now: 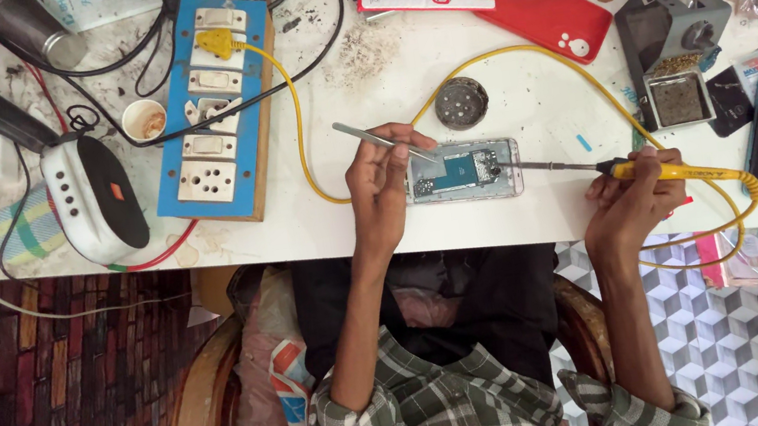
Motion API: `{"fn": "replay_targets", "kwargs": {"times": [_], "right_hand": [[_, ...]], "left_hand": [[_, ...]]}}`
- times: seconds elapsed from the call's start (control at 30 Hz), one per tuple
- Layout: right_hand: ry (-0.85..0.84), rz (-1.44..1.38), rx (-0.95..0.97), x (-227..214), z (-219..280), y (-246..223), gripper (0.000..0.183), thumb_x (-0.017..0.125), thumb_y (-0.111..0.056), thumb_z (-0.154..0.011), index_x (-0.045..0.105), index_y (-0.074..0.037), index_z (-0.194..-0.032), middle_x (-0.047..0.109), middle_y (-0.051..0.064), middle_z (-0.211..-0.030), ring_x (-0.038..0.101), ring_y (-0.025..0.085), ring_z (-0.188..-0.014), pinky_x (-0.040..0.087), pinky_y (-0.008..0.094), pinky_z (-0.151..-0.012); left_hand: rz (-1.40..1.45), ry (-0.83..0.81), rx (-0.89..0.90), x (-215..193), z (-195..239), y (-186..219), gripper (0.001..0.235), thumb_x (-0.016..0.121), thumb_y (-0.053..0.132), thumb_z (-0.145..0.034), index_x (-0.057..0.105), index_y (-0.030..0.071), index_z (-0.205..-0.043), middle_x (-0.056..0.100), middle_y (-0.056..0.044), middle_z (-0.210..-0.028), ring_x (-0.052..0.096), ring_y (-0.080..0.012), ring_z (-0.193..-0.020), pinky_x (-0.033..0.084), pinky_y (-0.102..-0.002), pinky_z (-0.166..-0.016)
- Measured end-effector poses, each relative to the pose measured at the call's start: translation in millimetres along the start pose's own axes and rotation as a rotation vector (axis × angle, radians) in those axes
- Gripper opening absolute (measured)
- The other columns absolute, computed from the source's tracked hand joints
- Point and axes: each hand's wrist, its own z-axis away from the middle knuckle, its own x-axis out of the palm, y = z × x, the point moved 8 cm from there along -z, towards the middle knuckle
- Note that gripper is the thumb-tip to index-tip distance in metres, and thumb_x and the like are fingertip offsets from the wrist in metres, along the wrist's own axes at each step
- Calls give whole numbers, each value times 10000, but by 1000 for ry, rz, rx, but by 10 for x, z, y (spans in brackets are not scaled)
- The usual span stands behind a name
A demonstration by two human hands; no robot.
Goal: The person uses a soldering iron and a small brush to apply flux and solder components on a circuit board. They repeatedly dip the brush into a container and apply it to the board while holding the soldering iron steady.
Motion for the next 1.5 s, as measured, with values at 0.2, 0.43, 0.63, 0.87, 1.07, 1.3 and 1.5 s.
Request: {"fn": "replay_targets", "kwargs": {"times": [0.2,0.43,0.63,0.87,1.07,1.3,1.5], "right_hand": [[-38,34,15,42,7,13,276,538,-155,-1164,438,-69,-921,409,15,-642,354,107,-475,410,296,-487],[-30,36,52,21,-21,46,226,543,-141,-1130,460,-63,-935,426,25,-655,363,118,-468,432,305,-487],[-51,59,41,36,-14,56,259,544,-159,-1153,449,-61,-932,415,36,-643,367,125,-469,430,309,-487],[-29,51,80,3,-21,104,236,556,-164,-1139,455,-62,-951,423,31,-649,376,120,-469,435,301,-485],[-65,71,56,58,-8,70,223,542,-142,-1147,455,-58,-959,432,32,-664,377,115,-477,439,300,-498],[-103,153,16,98,3,43,241,535,-160,-1162,457,-58,-959,443,32,-669,393,111,-480,431,296,-491],[-77,47,16,55,-5,45,257,535,-183,-1161,449,-54,-955,423,35,-651,372,119,-472,418,300,-496]], "left_hand": [[-7,-81,60,90,13,32,189,495,92,-1116,575,-14,-1250,719,-121,-1089,670,-172,-1092,515,-353,-1059],[-161,-188,-35,276,61,-2,181,477,31,-1095,625,-2,-1194,740,-102,-1078,688,-170,-1049,534,-339,-932],[-174,-268,-6,369,55,-28,248,440,-78,-1050,593,-9,-1232,742,-105,-1082,705,-187,-1090,542,-334,-989],[-241,-299,54,413,39,-27,280,440,-119,-1012,581,-8,-1226,746,-117,-1092,723,-203,-1102,548,-332,-1007],[-329,-317,80,477,47,78,190,484,-85,-1034,612,-4,-1148,751,-116,-1064,746,-223,-1058,575,-349,-940],[-403,-460,106,539,36,186,65,591,33,-1047,620,-9,-1087,745,-123,-1002,740,-220,-907,576,-366,-844],[-418,-408,155,507,-32,165,149,468,61,-1105,569,-18,-1180,765,-118,-1001,752,-224,-979,580,-353,-898]]}}
